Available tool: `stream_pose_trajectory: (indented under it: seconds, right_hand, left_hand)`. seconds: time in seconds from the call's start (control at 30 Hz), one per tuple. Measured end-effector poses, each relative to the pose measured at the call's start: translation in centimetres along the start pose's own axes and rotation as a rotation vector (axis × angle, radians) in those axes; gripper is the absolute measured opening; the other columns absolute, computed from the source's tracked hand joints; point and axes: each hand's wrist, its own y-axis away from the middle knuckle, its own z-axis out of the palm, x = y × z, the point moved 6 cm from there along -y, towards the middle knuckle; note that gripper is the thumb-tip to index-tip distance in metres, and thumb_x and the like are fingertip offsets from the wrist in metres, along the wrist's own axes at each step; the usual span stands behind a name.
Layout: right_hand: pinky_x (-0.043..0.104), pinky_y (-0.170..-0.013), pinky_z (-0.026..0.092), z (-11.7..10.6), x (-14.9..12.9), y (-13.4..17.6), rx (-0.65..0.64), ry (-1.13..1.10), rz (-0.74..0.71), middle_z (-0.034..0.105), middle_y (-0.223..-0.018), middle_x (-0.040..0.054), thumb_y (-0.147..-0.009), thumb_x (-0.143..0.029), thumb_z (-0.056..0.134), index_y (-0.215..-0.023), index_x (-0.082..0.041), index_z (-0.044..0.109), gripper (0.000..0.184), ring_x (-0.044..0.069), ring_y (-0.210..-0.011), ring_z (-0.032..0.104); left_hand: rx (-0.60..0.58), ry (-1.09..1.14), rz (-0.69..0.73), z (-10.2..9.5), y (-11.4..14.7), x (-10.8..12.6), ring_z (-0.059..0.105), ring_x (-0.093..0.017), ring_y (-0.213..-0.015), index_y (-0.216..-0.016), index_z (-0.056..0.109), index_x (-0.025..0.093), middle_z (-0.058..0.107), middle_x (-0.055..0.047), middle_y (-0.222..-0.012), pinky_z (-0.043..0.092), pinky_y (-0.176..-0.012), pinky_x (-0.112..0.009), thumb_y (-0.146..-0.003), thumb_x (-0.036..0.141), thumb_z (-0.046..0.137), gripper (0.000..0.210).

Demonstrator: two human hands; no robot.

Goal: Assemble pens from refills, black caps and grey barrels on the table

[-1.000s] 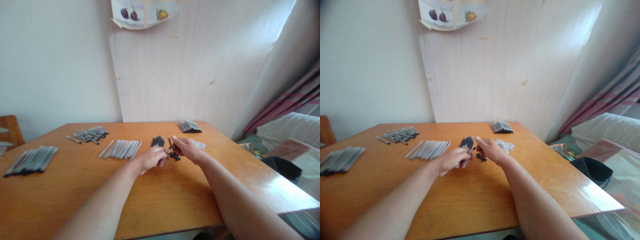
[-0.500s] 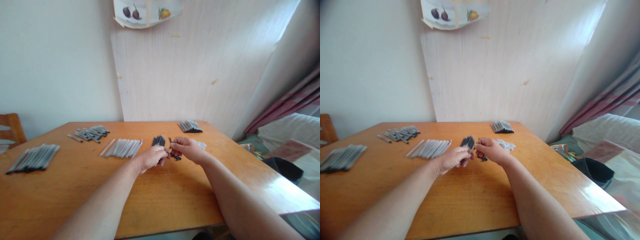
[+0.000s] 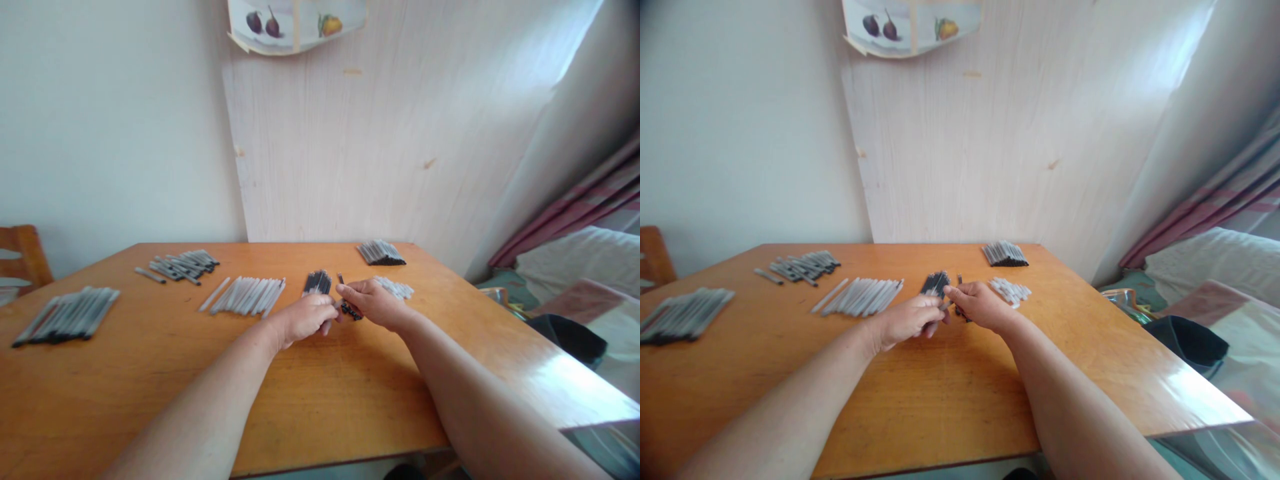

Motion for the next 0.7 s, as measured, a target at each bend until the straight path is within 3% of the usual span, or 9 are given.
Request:
stream_pose_trajectory:
  seconds: [0.27, 0.5, 0.7]
  right_hand:
    - [0.026, -0.048, 0.032, -0.39, 0.46, -0.22, 0.055, -0.072, 0.044, 0.046, -0.05, -0.0002, -0.086, -0.069, 0.036, -0.054, -0.021, 0.048, 0.059, 0.011, -0.047, 0.039]
    - [0.025, -0.06, 0.043, -0.82, 0.45, -0.16, 0.044, -0.305, -0.002, 0.061, -0.072, 0.0016, -0.083, -0.049, 0.057, -0.079, -0.02, 0.058, 0.03, 0.011, -0.061, 0.053]
    - [0.024, -0.06, 0.044, -0.67, 0.14, 0.12, 0.007, -0.324, -0.019, 0.06, -0.071, 0.0012, -0.082, -0.045, 0.06, -0.08, -0.018, 0.059, 0.026, 0.01, -0.061, 0.053]
  left_hand:
    - [0.007, 0.044, 0.002, -0.26, -0.02, 0.16, 0.04, -0.011, -0.052, -0.086, 0.062, 0.014, 0.051, 0.002, -0.055, 0.026, -0.051, -0.024, -0.08, 0.038, 0.048, 0.028]
    - [0.023, 0.109, -0.004, -0.67, -0.28, -0.36, 0.038, -0.009, -0.049, -0.087, 0.061, 0.014, 0.051, 0.003, -0.055, 0.025, -0.048, -0.024, -0.078, 0.039, 0.05, 0.029]
    - [0.017, 0.115, 0.004, -0.56, -0.31, -0.38, 0.037, -0.009, -0.048, -0.087, 0.061, 0.014, 0.05, 0.003, -0.054, 0.024, -0.047, -0.023, -0.079, 0.037, 0.049, 0.027]
